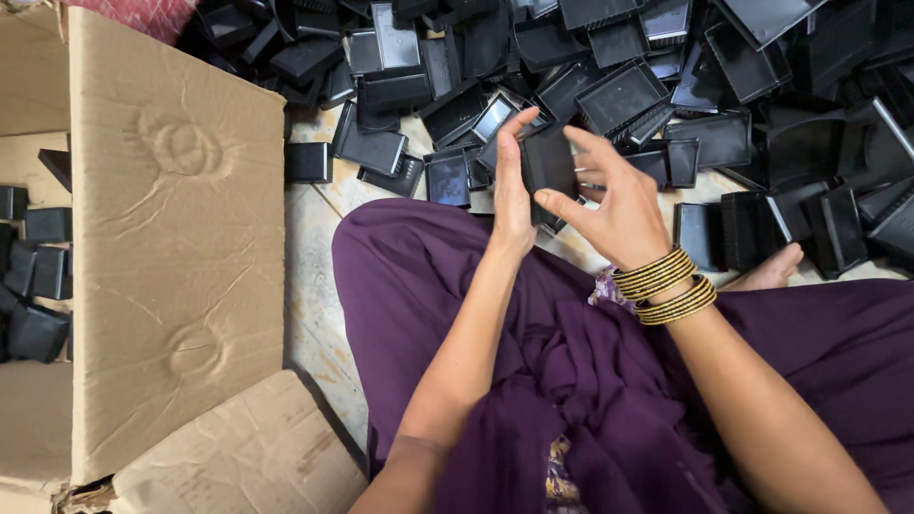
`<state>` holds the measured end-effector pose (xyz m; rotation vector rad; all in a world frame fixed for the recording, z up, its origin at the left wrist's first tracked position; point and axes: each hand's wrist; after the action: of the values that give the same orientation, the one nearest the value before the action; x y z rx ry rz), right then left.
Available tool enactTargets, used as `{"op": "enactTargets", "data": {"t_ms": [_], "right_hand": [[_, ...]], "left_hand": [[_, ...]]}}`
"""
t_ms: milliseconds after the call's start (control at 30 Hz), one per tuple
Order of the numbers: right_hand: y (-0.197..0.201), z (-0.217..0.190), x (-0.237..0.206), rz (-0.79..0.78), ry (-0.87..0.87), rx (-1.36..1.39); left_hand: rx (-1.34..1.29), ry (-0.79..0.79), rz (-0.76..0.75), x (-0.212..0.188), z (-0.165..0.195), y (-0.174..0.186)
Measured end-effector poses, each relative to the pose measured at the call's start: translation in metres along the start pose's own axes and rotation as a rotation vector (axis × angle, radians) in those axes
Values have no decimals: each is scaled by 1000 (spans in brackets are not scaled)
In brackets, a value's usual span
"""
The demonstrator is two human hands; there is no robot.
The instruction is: The person sits on the floor among a large pile of black plastic boxes and sorts them one at a time, placing selected boxes into an open cardboard box beside them. They pick boxes from the pile, hold and turn them in both hands, and set them into the carton.
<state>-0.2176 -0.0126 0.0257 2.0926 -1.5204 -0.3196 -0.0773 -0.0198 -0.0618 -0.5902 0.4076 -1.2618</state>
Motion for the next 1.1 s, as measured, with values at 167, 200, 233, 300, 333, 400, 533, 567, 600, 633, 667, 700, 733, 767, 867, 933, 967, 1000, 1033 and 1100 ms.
{"op": "enactTargets", "data": {"t_ms": [167,200,233,300,333,400,533,567,600,633,667,700,733,767,867,933,967,1000,1033,1100], "right_hand": [[-8,1,-1,32,110,-139],[-10,2,-1,43,135,-144],[-10,3,0,10,126,-61],[-10,4,1,-54,108,101],[-9,4,2,-42,36,108],[-5,1,2,-25,-109,121],[0,-10,-6,62,273,-309],[-1,-13,-8,56,321,-282],[-3,-16,-10,51,368,-256],[-5,-18,-12,5,322,-221],[-8,-19,-14,-40,276,-188],[-10,-19,-15,-84,231,-154],[-12,-17,-16,-80,211,-172],[-13,-14,-16,-75,191,-190],[-12,0,-12,-56,127,-131],[-9,11,-7,-104,89,80],[-7,17,-4,-157,69,256],[-7,22,-3,-208,48,432],[-8,26,-2,-261,35,356],[-10,34,0,-363,11,204]], "left_hand": [[58,-11,-25,-2,3,0],[39,-14,-28,-2,5,-2],[-61,-6,-19,-2,8,-4],[-263,7,-5,-3,15,-7],[-163,-69,47,-2,18,-8],[36,-223,156,-1,26,-7],[610,-512,236,-2,33,4],[621,-520,287,-2,33,7],[631,-527,336,-1,32,9],[592,-500,386,-1,32,10],[553,-473,434,0,32,10],[512,-447,480,1,34,9],[506,-433,480,2,36,7],[500,-419,479,2,40,4],[548,-420,273,4,56,-3],[744,-274,76,4,69,1],[912,-122,-26,3,75,8],[1074,31,-136,2,84,17],[1011,4,-150,-1,93,27],[884,-52,-180,-4,117,47]]}}
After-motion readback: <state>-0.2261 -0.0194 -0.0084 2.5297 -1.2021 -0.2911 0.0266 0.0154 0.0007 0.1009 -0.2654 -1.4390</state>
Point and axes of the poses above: each hand's wrist, its own x-axis towards the middle knuckle, its own y-axis out of the back of the hand, z = x × y, and after that the axes turned 10 degrees about -x, right-handed
